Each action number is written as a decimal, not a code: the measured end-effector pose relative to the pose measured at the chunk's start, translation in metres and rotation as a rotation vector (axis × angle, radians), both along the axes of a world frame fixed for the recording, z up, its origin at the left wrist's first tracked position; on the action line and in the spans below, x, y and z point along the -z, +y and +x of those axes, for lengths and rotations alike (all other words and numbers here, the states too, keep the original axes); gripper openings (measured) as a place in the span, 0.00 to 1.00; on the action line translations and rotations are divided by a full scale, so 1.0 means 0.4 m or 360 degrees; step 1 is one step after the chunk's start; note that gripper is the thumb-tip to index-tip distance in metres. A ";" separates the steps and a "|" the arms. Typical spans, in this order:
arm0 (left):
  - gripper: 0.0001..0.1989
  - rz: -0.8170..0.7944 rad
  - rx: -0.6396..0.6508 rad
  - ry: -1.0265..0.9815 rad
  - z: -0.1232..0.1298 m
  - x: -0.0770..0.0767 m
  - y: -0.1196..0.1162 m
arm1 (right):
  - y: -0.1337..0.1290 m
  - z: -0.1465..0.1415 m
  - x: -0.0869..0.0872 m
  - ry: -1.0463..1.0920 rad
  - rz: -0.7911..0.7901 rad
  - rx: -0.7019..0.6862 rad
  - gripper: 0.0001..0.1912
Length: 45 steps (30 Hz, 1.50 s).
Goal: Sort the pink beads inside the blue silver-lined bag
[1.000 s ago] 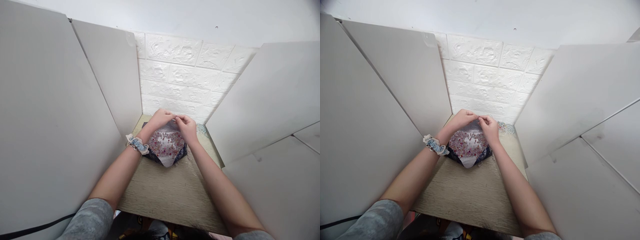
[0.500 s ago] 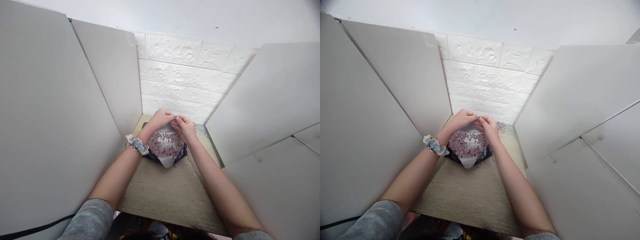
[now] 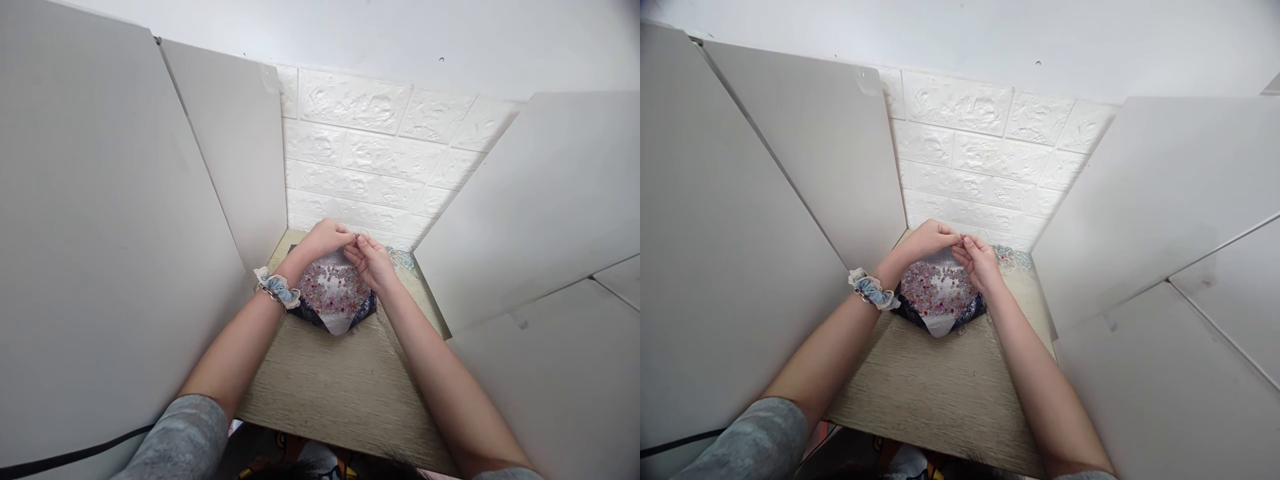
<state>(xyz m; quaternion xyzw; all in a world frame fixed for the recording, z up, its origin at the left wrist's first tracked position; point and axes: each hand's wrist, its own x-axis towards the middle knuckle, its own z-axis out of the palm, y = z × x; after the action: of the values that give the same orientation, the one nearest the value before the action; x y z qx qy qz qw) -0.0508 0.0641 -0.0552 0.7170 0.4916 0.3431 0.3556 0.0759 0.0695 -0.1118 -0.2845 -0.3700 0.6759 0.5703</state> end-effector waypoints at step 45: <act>0.14 -0.0002 -0.0046 0.0052 0.001 0.009 0.001 | 0.005 0.003 0.003 -0.0357 0.0153 0.0081 0.09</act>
<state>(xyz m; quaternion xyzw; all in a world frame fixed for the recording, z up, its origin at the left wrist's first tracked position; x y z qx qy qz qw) -0.0503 0.0643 -0.0590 0.7150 0.5080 0.3362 0.3431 0.0772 0.0715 -0.1130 -0.3399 -0.4560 0.6067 0.5554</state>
